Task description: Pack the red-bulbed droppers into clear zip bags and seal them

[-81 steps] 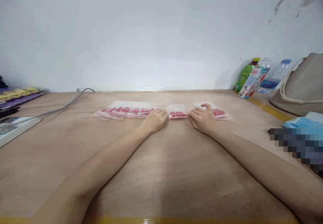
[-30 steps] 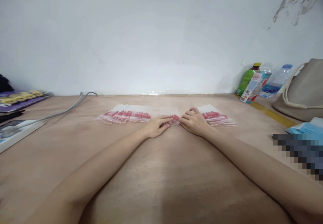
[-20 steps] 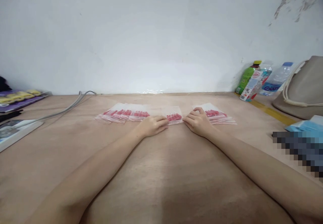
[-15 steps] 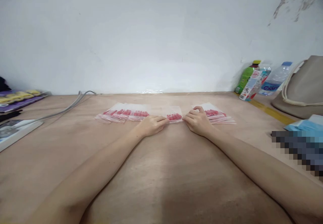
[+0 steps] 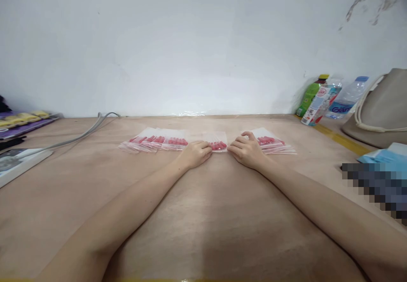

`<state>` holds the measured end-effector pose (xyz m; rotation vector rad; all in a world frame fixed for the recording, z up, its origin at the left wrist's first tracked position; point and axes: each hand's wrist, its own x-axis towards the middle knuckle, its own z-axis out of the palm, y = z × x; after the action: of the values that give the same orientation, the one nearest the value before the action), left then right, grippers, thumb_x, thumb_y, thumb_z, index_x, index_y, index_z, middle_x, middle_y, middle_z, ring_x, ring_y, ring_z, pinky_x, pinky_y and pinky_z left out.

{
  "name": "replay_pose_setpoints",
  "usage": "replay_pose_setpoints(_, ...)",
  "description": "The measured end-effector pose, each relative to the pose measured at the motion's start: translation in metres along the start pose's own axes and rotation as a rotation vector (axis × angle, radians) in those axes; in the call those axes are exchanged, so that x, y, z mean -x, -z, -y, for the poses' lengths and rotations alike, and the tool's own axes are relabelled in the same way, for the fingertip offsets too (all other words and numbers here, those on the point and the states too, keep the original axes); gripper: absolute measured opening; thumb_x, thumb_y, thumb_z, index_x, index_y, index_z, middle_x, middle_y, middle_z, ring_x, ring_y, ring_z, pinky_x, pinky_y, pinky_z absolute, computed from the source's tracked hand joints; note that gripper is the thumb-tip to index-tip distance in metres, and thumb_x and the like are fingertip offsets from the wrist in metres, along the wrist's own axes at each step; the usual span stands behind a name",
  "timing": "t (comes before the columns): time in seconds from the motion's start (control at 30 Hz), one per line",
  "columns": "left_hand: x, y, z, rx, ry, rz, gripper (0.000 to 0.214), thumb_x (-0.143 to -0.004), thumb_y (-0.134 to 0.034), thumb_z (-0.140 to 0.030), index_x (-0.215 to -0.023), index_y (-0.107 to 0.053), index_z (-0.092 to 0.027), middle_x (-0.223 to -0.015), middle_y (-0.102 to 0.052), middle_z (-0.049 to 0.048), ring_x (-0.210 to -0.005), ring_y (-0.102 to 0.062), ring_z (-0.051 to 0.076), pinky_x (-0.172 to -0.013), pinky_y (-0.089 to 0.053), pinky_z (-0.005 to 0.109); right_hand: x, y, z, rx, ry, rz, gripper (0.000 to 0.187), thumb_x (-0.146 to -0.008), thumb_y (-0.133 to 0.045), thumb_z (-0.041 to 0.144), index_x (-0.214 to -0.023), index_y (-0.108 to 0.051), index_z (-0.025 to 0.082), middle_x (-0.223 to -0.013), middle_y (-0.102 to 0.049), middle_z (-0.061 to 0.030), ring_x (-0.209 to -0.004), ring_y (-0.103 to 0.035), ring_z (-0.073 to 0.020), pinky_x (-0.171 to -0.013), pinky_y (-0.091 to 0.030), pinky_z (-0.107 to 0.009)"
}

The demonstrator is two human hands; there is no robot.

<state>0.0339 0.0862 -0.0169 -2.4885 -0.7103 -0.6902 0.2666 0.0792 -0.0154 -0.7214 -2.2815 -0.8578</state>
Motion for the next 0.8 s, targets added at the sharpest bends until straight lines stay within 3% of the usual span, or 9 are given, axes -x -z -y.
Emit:
replay_pose_setpoints(0.43, -0.031, -0.019, -0.013, 0.025, -0.044, -0.013, 0.020, -0.086, -0.044, -0.018, -0.084, -0.064, -0.015, -0.089, -0.066, 0.0070, -0.079, -0.062, 0.017, -0.071, -0.049, 0.031, -0.007, -0.002, 0.003, -0.027, -0.029, 0.015, 0.022, -0.086, -0.045, 0.020, -0.072, -0.062, 0.019, -0.066, -0.063, -0.0017, -0.068, -0.049, -0.0137, -0.083, -0.024, -0.036)
replay_pose_setpoints(0.8, -0.034, -0.018, -0.012, 0.007, -0.073, 0.000, 0.020, -0.084, -0.046, -0.018, -0.074, -0.062, -0.016, -0.080, -0.066, 0.0051, -0.076, -0.061, 0.017, -0.069, -0.045, 0.030, -0.009, 0.001, 0.007, -0.012, -0.043, 0.030, 0.024, -0.086, -0.043, 0.019, -0.070, -0.061, 0.018, -0.063, -0.062, -0.0019, -0.066, -0.050, -0.0135, -0.083, -0.024, -0.036)
